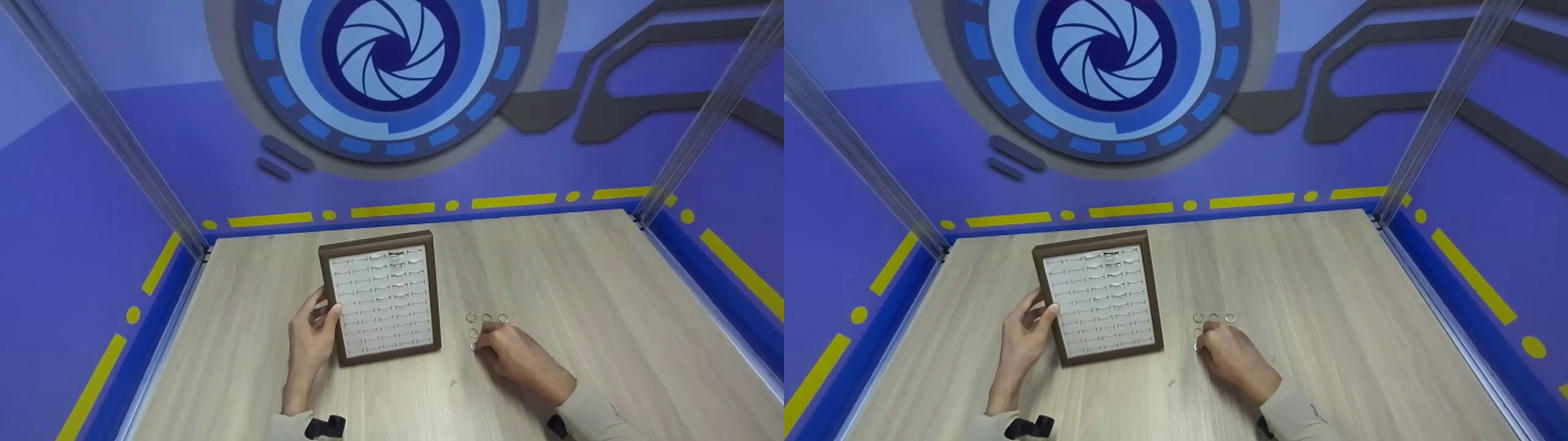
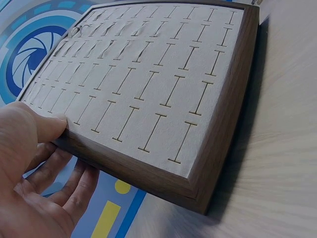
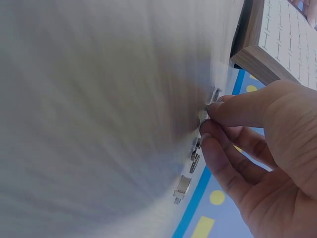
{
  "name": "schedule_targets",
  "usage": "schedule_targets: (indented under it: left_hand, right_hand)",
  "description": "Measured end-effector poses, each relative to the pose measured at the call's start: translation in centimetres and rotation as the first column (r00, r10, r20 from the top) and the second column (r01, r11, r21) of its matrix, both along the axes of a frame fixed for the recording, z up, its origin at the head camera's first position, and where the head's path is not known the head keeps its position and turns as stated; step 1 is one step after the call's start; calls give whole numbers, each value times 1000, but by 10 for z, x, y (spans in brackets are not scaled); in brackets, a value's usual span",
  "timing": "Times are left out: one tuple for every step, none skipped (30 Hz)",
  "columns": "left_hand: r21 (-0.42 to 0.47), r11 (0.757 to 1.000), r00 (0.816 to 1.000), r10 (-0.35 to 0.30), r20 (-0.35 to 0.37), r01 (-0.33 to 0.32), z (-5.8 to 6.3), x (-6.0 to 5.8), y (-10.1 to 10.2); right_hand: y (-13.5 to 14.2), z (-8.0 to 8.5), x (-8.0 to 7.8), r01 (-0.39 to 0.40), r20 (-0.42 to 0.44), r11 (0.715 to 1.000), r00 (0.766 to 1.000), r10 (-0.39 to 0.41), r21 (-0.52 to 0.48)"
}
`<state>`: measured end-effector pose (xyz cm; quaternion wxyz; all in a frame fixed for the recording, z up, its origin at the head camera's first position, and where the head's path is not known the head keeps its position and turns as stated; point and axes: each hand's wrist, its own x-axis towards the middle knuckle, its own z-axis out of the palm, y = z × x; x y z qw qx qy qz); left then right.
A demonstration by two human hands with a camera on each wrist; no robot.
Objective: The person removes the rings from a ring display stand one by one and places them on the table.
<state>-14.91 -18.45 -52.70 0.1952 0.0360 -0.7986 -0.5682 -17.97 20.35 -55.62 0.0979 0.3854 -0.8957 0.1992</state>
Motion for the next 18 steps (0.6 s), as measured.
schedule_targets:
  left_hand:
    - [0, 1000, 1000, 1, 0, -1, 0, 0, 0]
    - [0, 1000, 1000, 3, 3, -3, 0, 0, 0]
    - [1, 1000, 1000, 4, 5, -4, 1, 0, 0]
    - [2, 1000, 1000, 6, 9, -6, 0, -1, 0]
    - [0, 1000, 1000, 7, 11, -7, 1, -1, 0]
    - [0, 1000, 1000, 8, 10, -8, 1, -1, 0]
    - [4, 1000, 1000, 9, 13, -10, 1, -1, 0]
    - [4, 1000, 1000, 9, 13, -9, 1, -1, 0]
    - [5, 1000, 1000, 9, 13, -9, 2, -1, 0]
    - [5, 1000, 1000, 10, 14, -10, 2, -1, 0]
    - [6, 1000, 1000, 9, 16, -9, 2, 0, 0]
    - [6, 1000, 1000, 7, 18, -7, 2, 0, 0]
    - [6, 1000, 1000, 6, 19, -6, 2, 0, 0]
    - [6, 1000, 1000, 5, 19, -5, 2, 0, 0]
    - [7, 1000, 1000, 3, 21, -4, 2, 0, 0]
    - [8, 1000, 1000, 2, 22, -2, 2, 0, 0]
    - [9, 1000, 1000, 0, 23, 0, 2, 0, 0]
    - [10, 1000, 1000, -2, 23, 1, 2, 0, 0]
  right_hand:
    - [0, 0, 0, -3, 0, 1000, 1000, 3, -1]
    - [0, 1, 0, -5, -1, 1000, 1000, 5, 0]
    - [0, 1, 0, -6, -2, 1000, 1000, 6, 1]
    - [0, 1, 0, -4, 0, 1000, 1000, 4, 3]
    - [0, 1, 0, -2, 2, 1000, 1000, 2, 4]
    - [-1, 2, -1, -1, 1, 1000, 1000, 1, 5]
    - [-1, 2, -1, 0, 1, 1000, 1000, 0, 5]
    - [-1, 3, -1, -1, 3, 1000, 1000, 1, 2]
    - [-1, 3, -1, -1, 3, 1000, 1000, 1, -2]
    - [-1, 4, -1, -2, 5, 1000, 1000, 2, -6]
    - [-2, 6, -2, -2, 7, 1000, 1000, 2, -8]
    - [-2, 7, -2, -3, 4, 1000, 1000, 3, -9]
    - [-2, 8, -3, -6, 6, 1000, 1000, 6, -10]
    - [-3, 10, -3, -9, 3, 1000, 1000, 9, -9]
    - [-4, 11, -4, -11, -3, 1000, 1000, 11, -10]
    - [-5, 13, -4, -15, -6, 1000, 1000, 15, -15]
    - [-6, 15, -4, -17, -13, 1000, 1000, 17, -20]
    - [-7, 16, -4, -21, -24, 999, 1000, 20, -31]
